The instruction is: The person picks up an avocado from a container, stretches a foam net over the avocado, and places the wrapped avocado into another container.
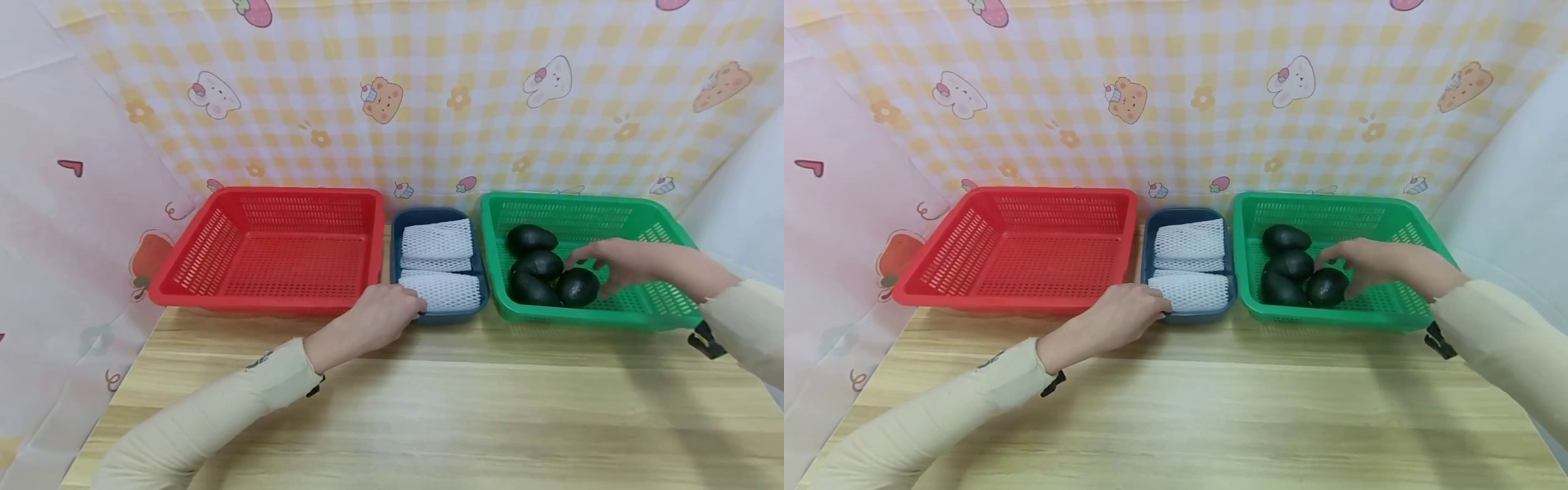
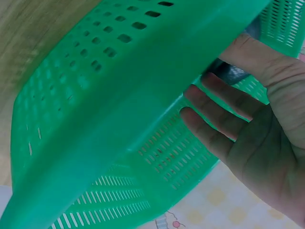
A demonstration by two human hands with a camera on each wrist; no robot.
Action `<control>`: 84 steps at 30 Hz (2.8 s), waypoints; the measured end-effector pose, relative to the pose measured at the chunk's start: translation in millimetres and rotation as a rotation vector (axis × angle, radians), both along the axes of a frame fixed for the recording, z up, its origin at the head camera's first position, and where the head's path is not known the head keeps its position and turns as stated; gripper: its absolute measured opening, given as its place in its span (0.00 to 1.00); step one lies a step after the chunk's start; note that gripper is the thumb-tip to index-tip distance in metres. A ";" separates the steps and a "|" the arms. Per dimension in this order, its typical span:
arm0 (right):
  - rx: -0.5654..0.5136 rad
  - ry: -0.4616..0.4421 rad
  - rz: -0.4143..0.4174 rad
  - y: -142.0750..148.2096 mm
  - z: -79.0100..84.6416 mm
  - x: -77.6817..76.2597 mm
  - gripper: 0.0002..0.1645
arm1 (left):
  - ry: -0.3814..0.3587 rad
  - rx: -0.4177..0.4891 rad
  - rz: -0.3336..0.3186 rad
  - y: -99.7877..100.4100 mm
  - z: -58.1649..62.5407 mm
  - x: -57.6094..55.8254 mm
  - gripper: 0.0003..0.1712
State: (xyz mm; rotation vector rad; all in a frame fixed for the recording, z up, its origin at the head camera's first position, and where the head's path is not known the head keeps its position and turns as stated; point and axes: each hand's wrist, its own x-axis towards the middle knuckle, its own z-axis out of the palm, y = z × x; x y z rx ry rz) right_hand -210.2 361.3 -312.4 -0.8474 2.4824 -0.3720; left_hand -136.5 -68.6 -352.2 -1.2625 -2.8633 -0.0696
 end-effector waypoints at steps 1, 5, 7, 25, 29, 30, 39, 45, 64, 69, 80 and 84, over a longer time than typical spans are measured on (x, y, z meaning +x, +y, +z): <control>0.010 -0.015 -0.004 0.1 -1.2 -1.5 0.39 | -0.001 0.001 0.000 0.1 -0.3 -0.1 0.08; 0.034 -0.094 -0.031 0.6 -4.1 -6.9 0.38 | -0.004 0.006 0.000 0.7 -0.9 0.2 0.07; 0.040 -0.129 -0.048 0.6 -4.7 -8.5 0.38 | -0.008 0.005 0.003 1.1 -1.4 0.2 0.07; 0.052 -0.167 -0.049 3.7 -10.5 -13.2 0.44 | -0.009 0.010 -0.002 -0.1 -1.0 1.1 0.09; 0.078 -0.146 -0.038 4.9 -11.2 -13.6 0.44 | -0.003 0.007 -0.003 -0.1 -1.0 0.9 0.09; 0.085 -0.139 -0.037 5.3 -11.1 -13.7 0.44 | -0.002 0.007 -0.002 -0.1 -1.2 0.7 0.09; 0.112 -0.055 -0.004 10.0 -8.2 -11.1 0.41 | 0.002 -0.006 0.005 0.7 -0.6 0.6 0.10; 0.137 0.023 -0.039 23.2 1.6 -4.5 0.41 | 0.009 -0.001 -0.010 3.1 -0.6 0.4 0.11; 0.079 0.260 -0.097 12.9 39.1 12.2 0.40 | 0.014 -0.018 -0.001 -1.0 -2.7 0.0 0.07; 0.022 0.337 -0.100 4.5 48.5 17.7 0.40 | 0.023 -0.015 -0.008 -0.1 -2.5 0.4 0.08; -0.072 0.463 -0.031 -33.7 53.6 30.3 0.36 | 0.015 -0.020 -0.008 -0.3 -3.7 0.3 0.09; -0.104 0.497 0.021 -48.7 54.1 35.8 0.34 | 0.025 -0.026 -0.006 -0.7 -3.7 0.1 0.09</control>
